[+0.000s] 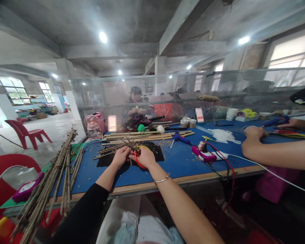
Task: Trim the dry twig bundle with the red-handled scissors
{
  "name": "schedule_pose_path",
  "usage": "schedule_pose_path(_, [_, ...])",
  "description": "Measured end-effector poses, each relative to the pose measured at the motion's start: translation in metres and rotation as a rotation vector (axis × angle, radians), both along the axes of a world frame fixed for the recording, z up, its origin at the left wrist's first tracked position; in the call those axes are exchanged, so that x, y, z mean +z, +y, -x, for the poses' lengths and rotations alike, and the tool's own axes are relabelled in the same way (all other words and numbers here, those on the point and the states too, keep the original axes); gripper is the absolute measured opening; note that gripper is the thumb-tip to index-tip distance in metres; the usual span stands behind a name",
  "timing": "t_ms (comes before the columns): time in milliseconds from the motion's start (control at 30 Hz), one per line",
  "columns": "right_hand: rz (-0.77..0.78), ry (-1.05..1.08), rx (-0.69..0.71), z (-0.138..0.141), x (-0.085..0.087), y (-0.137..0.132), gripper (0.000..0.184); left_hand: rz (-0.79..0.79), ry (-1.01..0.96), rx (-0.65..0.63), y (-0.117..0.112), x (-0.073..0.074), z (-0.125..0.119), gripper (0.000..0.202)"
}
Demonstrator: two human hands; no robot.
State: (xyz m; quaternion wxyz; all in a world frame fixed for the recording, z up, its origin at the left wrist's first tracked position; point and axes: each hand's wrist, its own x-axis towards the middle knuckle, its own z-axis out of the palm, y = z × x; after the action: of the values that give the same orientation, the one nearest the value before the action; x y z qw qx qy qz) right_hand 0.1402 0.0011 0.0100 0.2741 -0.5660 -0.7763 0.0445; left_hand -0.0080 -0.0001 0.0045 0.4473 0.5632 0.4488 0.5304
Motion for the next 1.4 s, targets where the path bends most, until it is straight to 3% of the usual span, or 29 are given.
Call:
schedule_pose_path(500, [-0.01,-0.081,-0.03,0.0029,0.0017,-0.0014,0.061,-0.058,0.025,-0.015,-0.0009,-0.0005,-0.0014,0.033])
schedule_pose_path(1133, [0.133,-0.059,-0.069,0.0013,0.004,-0.0003,0.058,-0.076,0.012,0.011,-0.0013,0.001,0.0006,0.032])
schedule_pose_path(1400, [0.053,-0.086,-0.106,-0.0001,0.0015,-0.0005,0.059,-0.094,-0.015,0.027,0.0013,-0.001,0.0023,0.036])
